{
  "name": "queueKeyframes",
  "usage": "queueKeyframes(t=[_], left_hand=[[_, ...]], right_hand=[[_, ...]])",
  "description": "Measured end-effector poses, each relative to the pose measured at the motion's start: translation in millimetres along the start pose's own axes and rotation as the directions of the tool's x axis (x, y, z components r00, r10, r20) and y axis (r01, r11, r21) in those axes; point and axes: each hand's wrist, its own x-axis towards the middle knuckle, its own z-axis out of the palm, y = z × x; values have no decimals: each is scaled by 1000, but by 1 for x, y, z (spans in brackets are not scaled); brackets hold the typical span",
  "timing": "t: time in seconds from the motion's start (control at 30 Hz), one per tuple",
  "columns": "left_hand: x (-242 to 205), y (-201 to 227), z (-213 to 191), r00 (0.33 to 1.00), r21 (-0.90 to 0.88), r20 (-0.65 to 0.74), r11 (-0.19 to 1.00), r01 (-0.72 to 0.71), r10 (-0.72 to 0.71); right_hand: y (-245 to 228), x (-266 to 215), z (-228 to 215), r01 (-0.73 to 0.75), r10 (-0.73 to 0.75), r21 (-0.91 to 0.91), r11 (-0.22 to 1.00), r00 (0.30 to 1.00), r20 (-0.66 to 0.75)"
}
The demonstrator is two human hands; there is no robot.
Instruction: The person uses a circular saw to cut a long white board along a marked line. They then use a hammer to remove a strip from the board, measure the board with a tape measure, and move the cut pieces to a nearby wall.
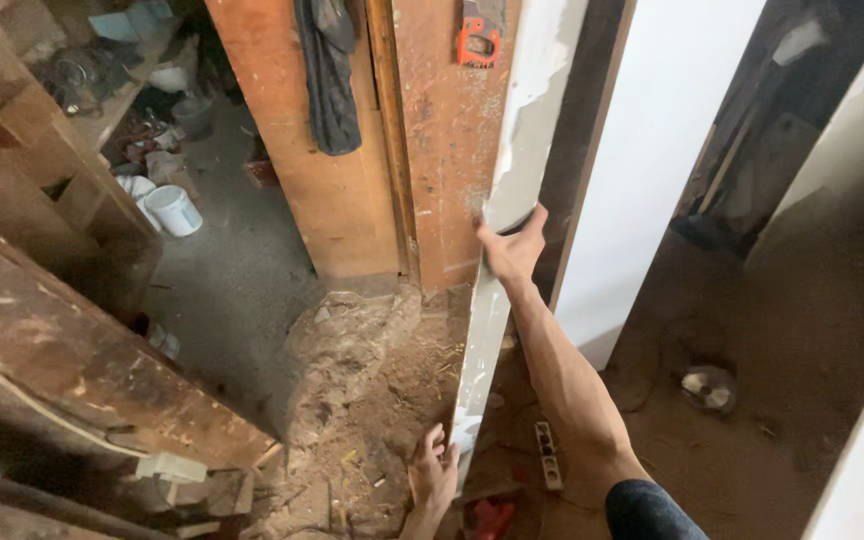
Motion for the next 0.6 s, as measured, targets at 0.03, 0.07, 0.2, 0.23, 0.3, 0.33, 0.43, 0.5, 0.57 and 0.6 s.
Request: queueKeyframes(t=[0.03,0.07,0.2,0.23,0.3,0.33,0.43,0.5,0.57,0.6], left_hand=[[3,-7,-9,999,-18,-9,999,40,-40],[8,-14,-21,996,-49,-31,995,82,-84],[35,-25,-52,972,-80,-75,973,215,-221],[41,-25,-58,965,-75,-75,966,248,-253],[85,-21,-66,950,-54,-63,951,303,-306],[113,-13,-72,940,-44,-55,942,334,-336],[152,-13,-79,928,-18,-31,929,370,-370],[134,-18,-76,924,10,31,925,380,-380],[104,-32,-71,932,33,90,936,350,-352],[85,-44,-72,937,51,133,947,318,-323]], right_hand=[[7,-1,18,-40,41,-30,999,999,32],[16,-3,37,-81,85,-57,995,995,60],[64,-13,94,-139,150,-152,979,987,61],[78,-16,101,-186,199,-185,965,978,59],[100,-22,111,-183,195,-238,954,980,28],[108,-20,118,-183,195,-226,957,980,31],[122,-7,140,-178,197,-215,960,978,70],[132,-10,125,-163,191,-221,962,975,110],[136,-4,127,-104,136,-293,950,986,92],[140,-6,124,-217,260,-283,934,957,127]])
